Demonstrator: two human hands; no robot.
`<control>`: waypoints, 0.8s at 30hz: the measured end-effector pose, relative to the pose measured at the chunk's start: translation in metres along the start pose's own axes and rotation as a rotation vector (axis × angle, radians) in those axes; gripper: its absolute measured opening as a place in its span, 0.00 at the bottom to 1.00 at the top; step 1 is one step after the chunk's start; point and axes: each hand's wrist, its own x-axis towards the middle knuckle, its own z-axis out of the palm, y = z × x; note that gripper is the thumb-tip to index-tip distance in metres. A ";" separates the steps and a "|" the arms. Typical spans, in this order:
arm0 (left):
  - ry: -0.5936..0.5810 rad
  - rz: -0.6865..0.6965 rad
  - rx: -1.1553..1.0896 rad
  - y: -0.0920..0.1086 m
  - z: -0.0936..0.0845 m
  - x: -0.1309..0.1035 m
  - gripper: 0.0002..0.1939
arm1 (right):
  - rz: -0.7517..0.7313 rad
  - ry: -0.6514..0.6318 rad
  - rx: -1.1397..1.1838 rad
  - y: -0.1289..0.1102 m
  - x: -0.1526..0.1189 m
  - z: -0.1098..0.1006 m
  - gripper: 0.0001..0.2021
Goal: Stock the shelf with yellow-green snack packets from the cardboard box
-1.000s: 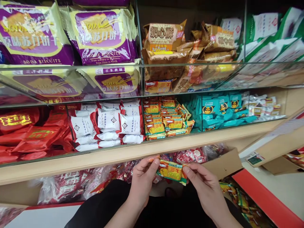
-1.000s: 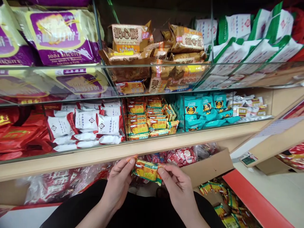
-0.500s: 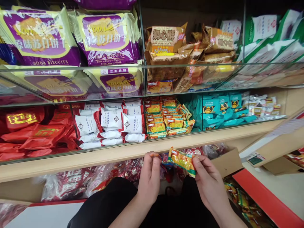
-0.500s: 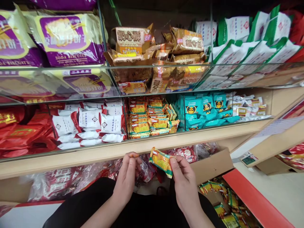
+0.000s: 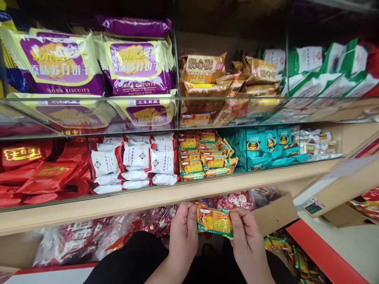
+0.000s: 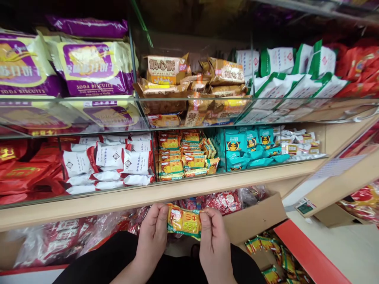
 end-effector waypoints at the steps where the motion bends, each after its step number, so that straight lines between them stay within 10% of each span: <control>1: 0.005 0.004 -0.005 -0.001 0.000 0.000 0.11 | -0.001 -0.007 -0.001 0.001 0.001 -0.001 0.12; 11: -0.048 0.077 0.074 -0.002 -0.018 0.004 0.09 | -0.128 -0.501 -0.065 -0.021 0.019 -0.021 0.17; 18: -0.105 -0.053 -0.037 0.004 -0.020 0.007 0.08 | -0.454 -0.043 -0.414 -0.083 0.128 -0.011 0.14; 24: -0.044 -0.016 -0.084 0.000 -0.012 0.002 0.08 | -0.478 -0.068 -0.528 -0.085 0.231 0.033 0.11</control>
